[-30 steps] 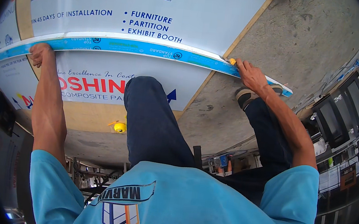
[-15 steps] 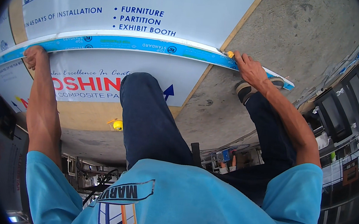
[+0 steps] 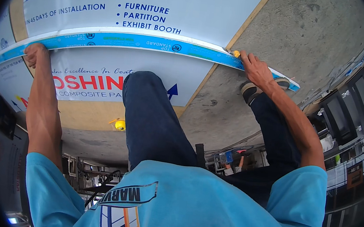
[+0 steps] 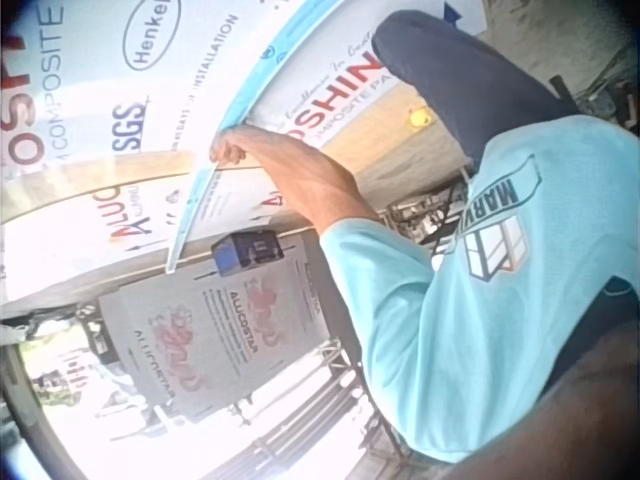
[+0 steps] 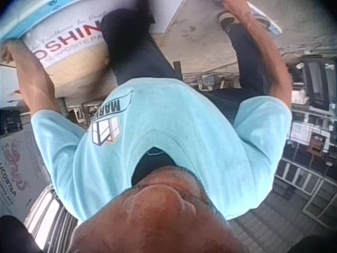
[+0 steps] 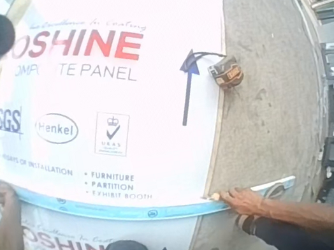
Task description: The recorder uses a measuring tape and utility knife to measure and mark large composite panels on a workshop floor.
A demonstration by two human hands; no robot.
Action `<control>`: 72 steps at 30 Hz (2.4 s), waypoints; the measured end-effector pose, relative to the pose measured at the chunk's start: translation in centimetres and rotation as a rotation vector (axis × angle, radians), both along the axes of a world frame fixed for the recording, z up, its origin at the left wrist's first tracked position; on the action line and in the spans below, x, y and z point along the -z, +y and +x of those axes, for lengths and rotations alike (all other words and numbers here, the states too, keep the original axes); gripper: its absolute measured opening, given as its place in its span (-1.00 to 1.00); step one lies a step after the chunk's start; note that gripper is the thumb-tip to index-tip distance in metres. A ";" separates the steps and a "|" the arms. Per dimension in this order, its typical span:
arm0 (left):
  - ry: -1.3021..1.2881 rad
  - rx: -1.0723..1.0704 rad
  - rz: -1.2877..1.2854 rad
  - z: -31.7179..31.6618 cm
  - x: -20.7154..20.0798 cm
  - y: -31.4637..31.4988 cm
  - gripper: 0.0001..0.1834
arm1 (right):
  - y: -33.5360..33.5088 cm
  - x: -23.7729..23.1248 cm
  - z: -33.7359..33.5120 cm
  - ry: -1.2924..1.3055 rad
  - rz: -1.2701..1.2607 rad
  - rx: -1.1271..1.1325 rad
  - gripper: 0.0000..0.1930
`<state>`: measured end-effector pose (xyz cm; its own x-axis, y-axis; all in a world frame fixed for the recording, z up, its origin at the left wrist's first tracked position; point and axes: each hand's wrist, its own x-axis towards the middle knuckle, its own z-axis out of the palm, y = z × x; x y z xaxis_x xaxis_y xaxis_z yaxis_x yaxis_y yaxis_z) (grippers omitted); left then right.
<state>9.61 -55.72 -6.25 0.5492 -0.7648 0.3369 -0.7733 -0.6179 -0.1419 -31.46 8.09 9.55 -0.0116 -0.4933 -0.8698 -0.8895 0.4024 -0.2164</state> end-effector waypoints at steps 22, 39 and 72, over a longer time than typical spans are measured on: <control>0.365 -0.067 -0.234 -5.9 -3.2 4.9 -0.47 | 7.3 -29.7 -11.8 0.801 0.184 1.040 -0.56; 0.655 0.330 -0.032 0.4 -7.6 7.8 -0.15 | 5.2 -2.8 -5.1 0.266 -0.150 1.195 -0.54; 1.531 -0.434 0.217 5.5 -12.7 62.5 -0.41 | -5.1 -0.3 -16.5 0.167 -0.694 0.294 -0.45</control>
<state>15.09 6.78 6.50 0.4289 -0.4265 -0.7963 -0.0432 -0.8902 0.4536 -47.96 3.00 9.82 -0.3300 -0.8816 -0.3374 -0.8102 0.4479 -0.3780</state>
